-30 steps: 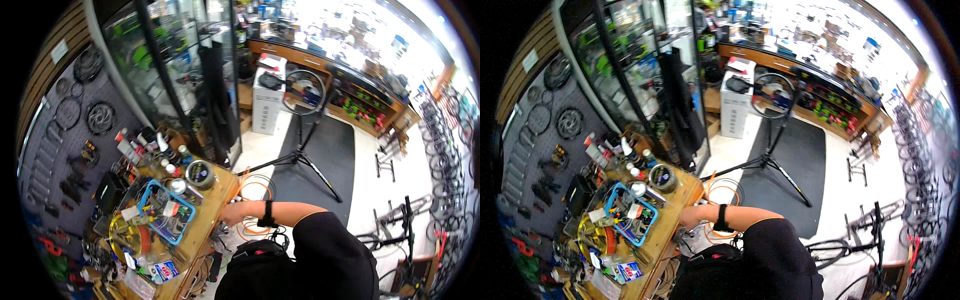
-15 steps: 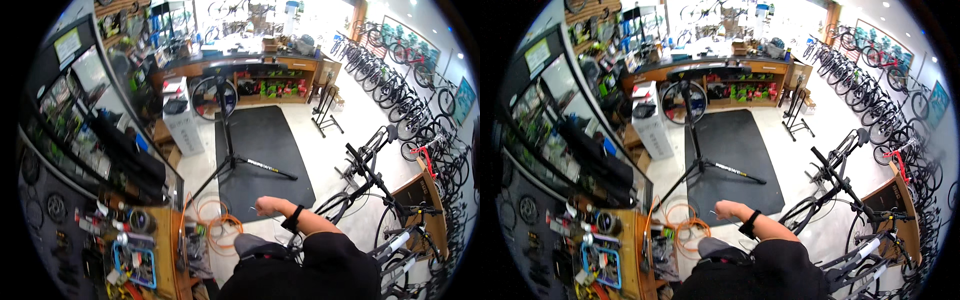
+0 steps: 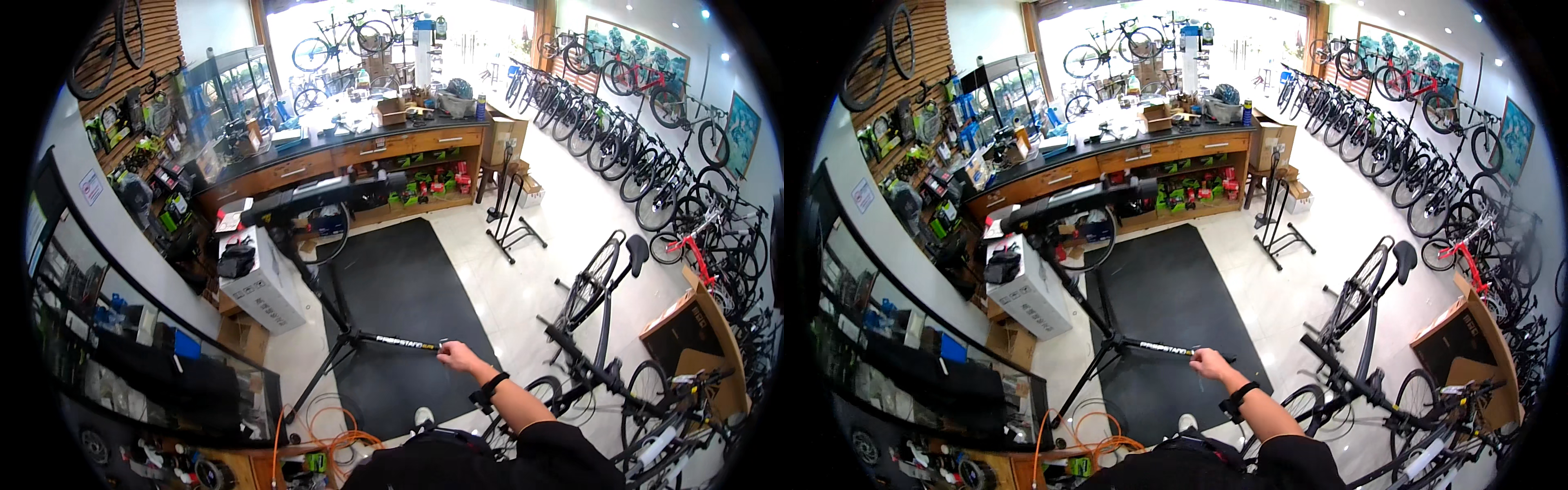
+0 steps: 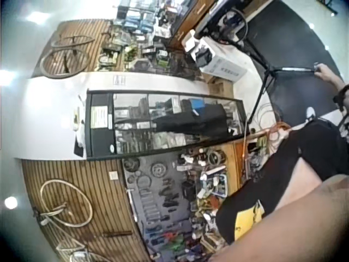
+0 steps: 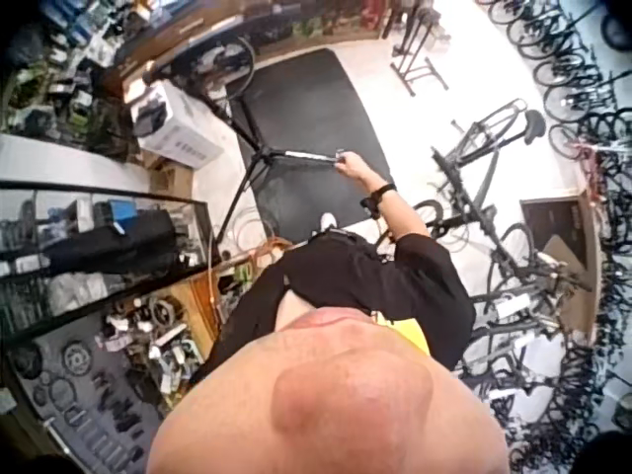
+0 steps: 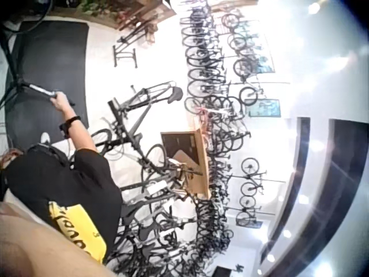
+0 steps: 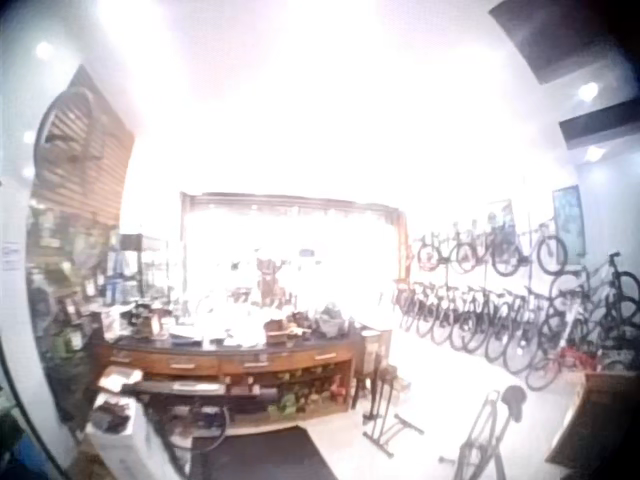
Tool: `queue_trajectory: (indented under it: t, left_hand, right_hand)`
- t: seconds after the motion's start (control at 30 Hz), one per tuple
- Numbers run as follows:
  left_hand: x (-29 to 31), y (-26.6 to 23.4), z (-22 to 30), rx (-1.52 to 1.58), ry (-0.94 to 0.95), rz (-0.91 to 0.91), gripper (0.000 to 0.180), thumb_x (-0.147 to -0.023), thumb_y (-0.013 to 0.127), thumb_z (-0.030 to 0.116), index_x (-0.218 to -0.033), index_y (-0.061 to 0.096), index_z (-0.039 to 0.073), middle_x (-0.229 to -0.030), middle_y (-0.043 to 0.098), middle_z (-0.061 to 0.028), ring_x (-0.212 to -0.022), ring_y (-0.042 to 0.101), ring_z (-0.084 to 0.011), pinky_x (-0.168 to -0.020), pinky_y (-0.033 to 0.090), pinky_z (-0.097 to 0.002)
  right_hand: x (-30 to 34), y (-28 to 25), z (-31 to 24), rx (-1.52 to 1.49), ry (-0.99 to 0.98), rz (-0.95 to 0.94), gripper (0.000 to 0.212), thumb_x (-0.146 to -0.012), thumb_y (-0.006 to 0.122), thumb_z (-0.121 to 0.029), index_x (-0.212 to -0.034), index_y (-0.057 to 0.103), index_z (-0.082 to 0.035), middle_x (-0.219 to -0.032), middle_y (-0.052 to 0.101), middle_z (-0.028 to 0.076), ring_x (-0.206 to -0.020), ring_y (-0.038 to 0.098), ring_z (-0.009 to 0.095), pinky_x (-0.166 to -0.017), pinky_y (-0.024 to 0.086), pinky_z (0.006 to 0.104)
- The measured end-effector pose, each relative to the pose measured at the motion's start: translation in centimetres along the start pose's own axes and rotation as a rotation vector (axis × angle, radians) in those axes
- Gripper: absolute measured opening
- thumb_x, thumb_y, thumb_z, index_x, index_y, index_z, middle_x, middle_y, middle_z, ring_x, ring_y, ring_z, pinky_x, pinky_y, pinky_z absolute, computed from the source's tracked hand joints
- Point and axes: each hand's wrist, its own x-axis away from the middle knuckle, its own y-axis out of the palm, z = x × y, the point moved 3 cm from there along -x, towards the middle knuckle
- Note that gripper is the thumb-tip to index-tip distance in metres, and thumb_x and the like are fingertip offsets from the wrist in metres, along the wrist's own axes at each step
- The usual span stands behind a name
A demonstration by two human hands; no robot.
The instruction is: The person adjusts the handlebar stem of a bicycle using an Allen key. They then retrieve a new handlebar grip from a workbench, install it onto the handlebar, and rotate it to secure the fit.
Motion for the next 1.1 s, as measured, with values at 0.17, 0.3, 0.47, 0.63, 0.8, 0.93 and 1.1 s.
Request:
queue_trajectory:
  t: [0.17, 0.3, 0.47, 0.63, 0.8, 0.93, 1.1]
  left_hand:
    - [-6.5, -1.8, 11.5, -0.105, 0.076, -0.075, 0.030, -0.082, 0.069, 0.027, -0.094, 0.074, 0.000, -0.076, 0.071, -0.0093, -0.074, 0.067, -0.0185, -0.071, 0.053, -0.0349]
    - [-7.7, -5.6, 21.4, -0.159, 0.078, -0.097, 0.030, -0.082, 0.069, 0.027, -0.095, 0.073, 0.001, -0.076, 0.071, -0.0090, -0.073, 0.067, -0.0182, -0.071, 0.053, -0.0337]
    - [-12.9, -7.7, 29.3, -0.222, 0.119, -0.169, 0.030, -0.083, 0.069, 0.027, -0.097, 0.073, 0.001, -0.077, 0.070, -0.0086, -0.072, 0.067, -0.0178, -0.070, 0.053, -0.0321]
    - [-18.2, -5.9, 35.6, -0.148, 0.070, -0.213, 0.029, -0.084, 0.068, 0.026, -0.100, 0.074, 0.003, -0.079, 0.071, -0.0099, -0.074, 0.068, -0.0192, -0.072, 0.053, -0.0319]
    - [-22.0, -3.9, 40.4, -0.135, 0.092, -0.075, 0.030, -0.085, 0.069, 0.026, -0.099, 0.073, 0.000, -0.082, 0.073, -0.0121, -0.078, 0.069, -0.0222, -0.073, 0.054, -0.0342]
    - [-22.5, -1.7, 47.6, 0.161, 0.019, -0.088, 0.018, -0.086, 0.065, 0.015, -0.091, 0.071, -0.001, -0.069, 0.065, -0.0060, -0.058, 0.059, -0.0139, -0.055, 0.048, -0.0284]
    - [-29.9, 3.9, 48.6, 0.261, 0.020, 0.078, 0.011, -0.085, 0.062, 0.010, -0.084, 0.067, 0.001, -0.068, 0.064, -0.0043, -0.058, 0.060, -0.0136, -0.055, 0.048, -0.0270]
  right_hand:
    - [-7.3, -4.5, 1.4, -0.150, -0.040, 0.136, 0.012, -0.088, 0.062, -0.008, -0.095, 0.065, 0.001, -0.075, 0.068, 0.008, -0.067, 0.066, 0.016, -0.063, 0.053, 0.0313]
    - [-13.9, -3.6, 5.0, -0.464, 0.050, 0.294, 0.012, -0.087, 0.061, -0.004, -0.098, 0.061, 0.002, -0.077, 0.069, 0.011, -0.066, 0.067, 0.016, -0.058, 0.053, 0.0303]
    - [-21.0, -8.0, 9.3, -0.635, 0.202, 0.367, 0.009, -0.083, 0.068, -0.003, -0.082, 0.063, 0.004, -0.072, 0.069, 0.012, -0.057, 0.064, 0.017, -0.051, 0.052, 0.0315]
    - [-27.2, -17.7, 8.0, -0.760, 0.226, 0.551, 0.010, -0.089, 0.065, -0.007, -0.083, 0.062, 0.000, -0.071, 0.068, 0.010, -0.052, 0.060, 0.012, -0.047, 0.047, 0.0260]
    - [-35.7, -25.1, 5.3, -0.663, 0.138, 0.535, 0.013, -0.091, 0.063, -0.009, -0.094, 0.059, 0.002, -0.074, 0.070, 0.013, -0.053, 0.060, 0.013, -0.046, 0.047, 0.0261]
    - [-43.6, -30.4, 5.7, -0.589, 0.082, 0.528, 0.019, -0.092, 0.061, -0.012, -0.098, 0.055, 0.005, -0.076, 0.070, 0.015, -0.052, 0.061, 0.014, -0.046, 0.046, 0.0259]
    - [-55.1, -35.6, 8.3, -0.668, 0.045, 0.403, 0.026, -0.097, 0.056, -0.023, -0.093, 0.059, 0.002, -0.075, 0.069, 0.013, -0.050, 0.059, 0.013, -0.044, 0.043, 0.0247]
